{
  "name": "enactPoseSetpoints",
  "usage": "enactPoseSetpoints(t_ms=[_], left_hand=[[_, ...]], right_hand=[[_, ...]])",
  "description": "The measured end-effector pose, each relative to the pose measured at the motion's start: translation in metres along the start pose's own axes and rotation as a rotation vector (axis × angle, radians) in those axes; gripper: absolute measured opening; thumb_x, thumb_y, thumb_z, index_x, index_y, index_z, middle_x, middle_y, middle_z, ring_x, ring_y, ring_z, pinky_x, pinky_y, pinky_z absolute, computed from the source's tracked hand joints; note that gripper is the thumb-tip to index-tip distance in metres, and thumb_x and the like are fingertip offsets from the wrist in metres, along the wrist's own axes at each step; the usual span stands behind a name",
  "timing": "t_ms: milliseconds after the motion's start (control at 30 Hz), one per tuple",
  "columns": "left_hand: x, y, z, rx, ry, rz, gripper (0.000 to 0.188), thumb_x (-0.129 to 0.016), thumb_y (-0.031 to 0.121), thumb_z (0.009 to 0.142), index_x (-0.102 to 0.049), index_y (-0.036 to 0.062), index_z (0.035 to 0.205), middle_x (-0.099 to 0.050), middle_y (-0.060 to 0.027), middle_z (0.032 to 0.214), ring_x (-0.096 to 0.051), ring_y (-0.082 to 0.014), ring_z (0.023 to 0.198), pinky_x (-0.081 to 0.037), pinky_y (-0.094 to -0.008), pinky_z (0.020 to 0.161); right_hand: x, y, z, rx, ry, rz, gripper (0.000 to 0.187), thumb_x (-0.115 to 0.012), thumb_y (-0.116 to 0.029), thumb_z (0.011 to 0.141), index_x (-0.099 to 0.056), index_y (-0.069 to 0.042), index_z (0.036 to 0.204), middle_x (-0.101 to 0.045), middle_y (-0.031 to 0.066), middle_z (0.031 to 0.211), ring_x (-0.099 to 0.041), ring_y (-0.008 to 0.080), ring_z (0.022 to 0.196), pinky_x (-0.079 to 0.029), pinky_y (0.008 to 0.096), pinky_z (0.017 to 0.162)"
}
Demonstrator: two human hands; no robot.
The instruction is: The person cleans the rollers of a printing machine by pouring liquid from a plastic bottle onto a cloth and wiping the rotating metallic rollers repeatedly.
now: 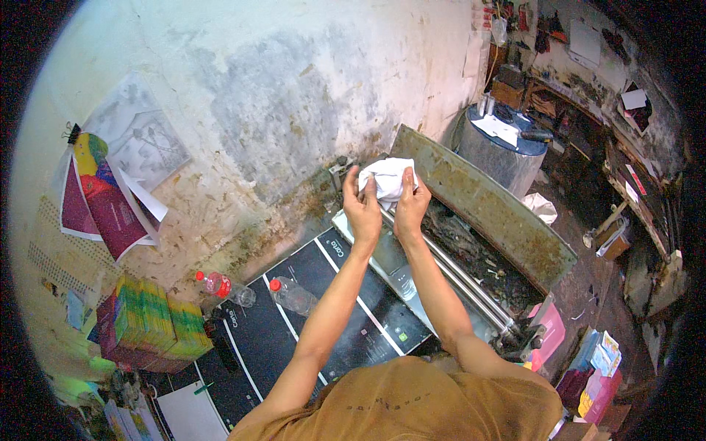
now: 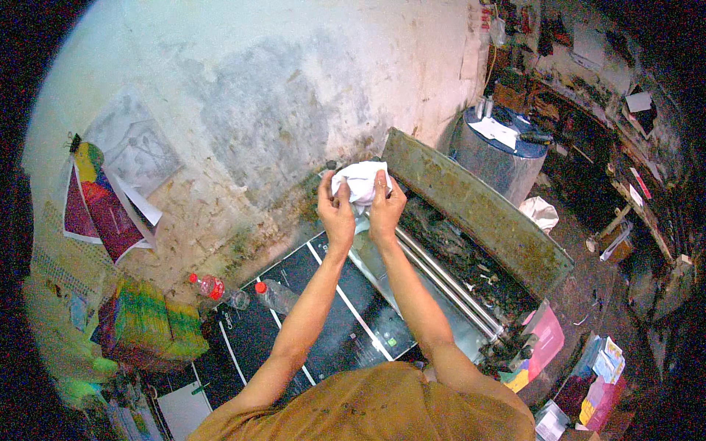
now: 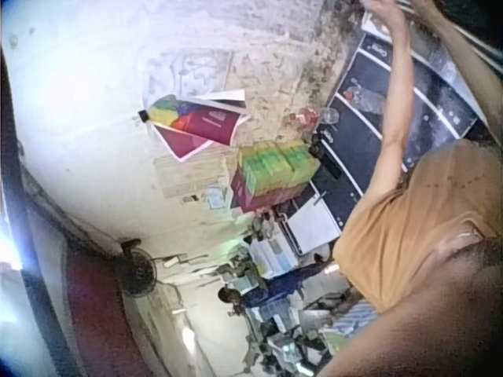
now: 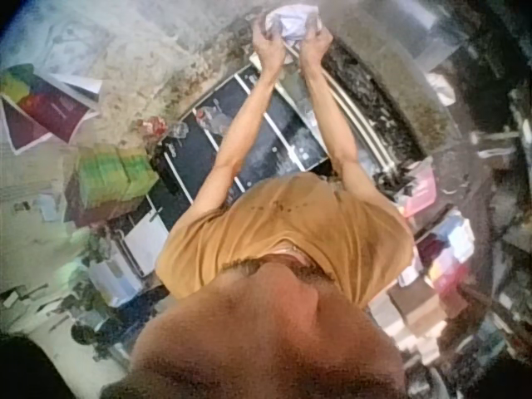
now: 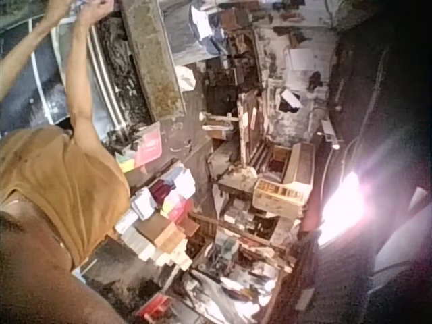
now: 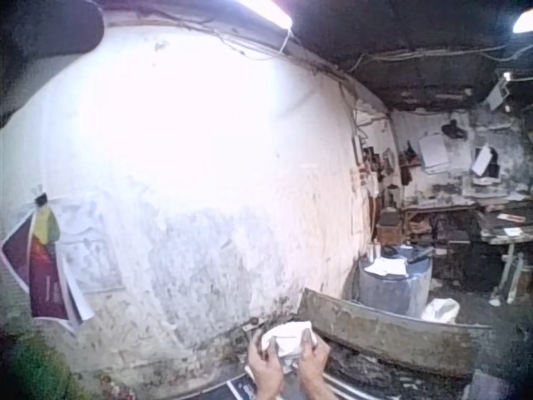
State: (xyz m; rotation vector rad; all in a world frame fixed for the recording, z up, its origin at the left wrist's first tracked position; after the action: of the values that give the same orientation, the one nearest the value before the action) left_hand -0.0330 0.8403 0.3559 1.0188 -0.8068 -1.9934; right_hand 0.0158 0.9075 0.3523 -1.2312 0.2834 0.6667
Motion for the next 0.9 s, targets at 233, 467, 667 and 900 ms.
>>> enactPoseSetpoints(t_ms=[233, 467, 667, 900], left_hand=[[0.003, -0.015, -0.007, -0.087, -0.163, 0.344, 0.03, -0.056, 0.02, 0.096, -0.055, -0.003, 0.115, -0.058, -0.0163, 0.114, -0.057, -0.022, 0.104, -0.046, -0.0325, 0.086], [-0.012, 0.001, -0.013, -0.007, -0.13, 0.404, 0.038, -0.048, 0.029, 0.1, -0.063, -0.0072, 0.102, -0.064, -0.019, 0.074, -0.058, -0.0226, 0.065, -0.045, -0.0373, 0.064], [-0.003, -0.009, 0.003, 0.033, -0.095, 0.343, 0.047, -0.043, 0.033, 0.103, -0.064, -0.0072, 0.091, -0.059, -0.0052, 0.074, -0.044, -0.0099, 0.068, -0.039, -0.0305, 0.061], [-0.004, -0.002, 0.012, 0.001, 0.025, 0.275, 0.046, -0.046, 0.032, 0.102, -0.059, -0.0058, 0.079, -0.056, -0.0077, 0.066, -0.045, -0.0148, 0.062, -0.039, -0.0347, 0.059]], right_hand=[[0.012, 0.01, 0.004, 0.319, 0.044, -0.328, 0.025, -0.06, -0.021, 0.096, -0.066, 0.001, 0.087, -0.061, 0.0039, 0.079, -0.051, 0.0103, 0.07, -0.042, 0.0278, 0.062], [0.012, 0.005, 0.001, 0.347, -0.004, -0.255, 0.024, -0.06, -0.016, 0.096, -0.063, 0.004, 0.082, -0.058, 0.0031, 0.078, -0.049, 0.0094, 0.071, -0.041, 0.0259, 0.064], [0.009, 0.011, 0.001, 0.02, -0.061, 0.006, 0.027, -0.055, -0.023, 0.1, -0.056, -0.005, 0.08, -0.05, -0.0046, 0.078, -0.041, 0.0052, 0.073, -0.036, 0.0232, 0.064], [0.005, 0.01, 0.014, 0.027, -0.123, 0.095, 0.026, -0.053, -0.03, 0.1, -0.058, -0.005, 0.094, -0.054, 0.0007, 0.088, -0.048, 0.0094, 0.084, -0.041, 0.0264, 0.076]])
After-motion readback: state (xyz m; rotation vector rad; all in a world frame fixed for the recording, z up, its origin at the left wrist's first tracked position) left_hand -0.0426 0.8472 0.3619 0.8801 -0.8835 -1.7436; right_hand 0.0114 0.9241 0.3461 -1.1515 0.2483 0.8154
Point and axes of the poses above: each hand's wrist, its own z-axis towards the middle knuckle, its own x-axis out of the back of the hand, y = z × x, the point moved 2 cm from there along z, towards the middle knuckle
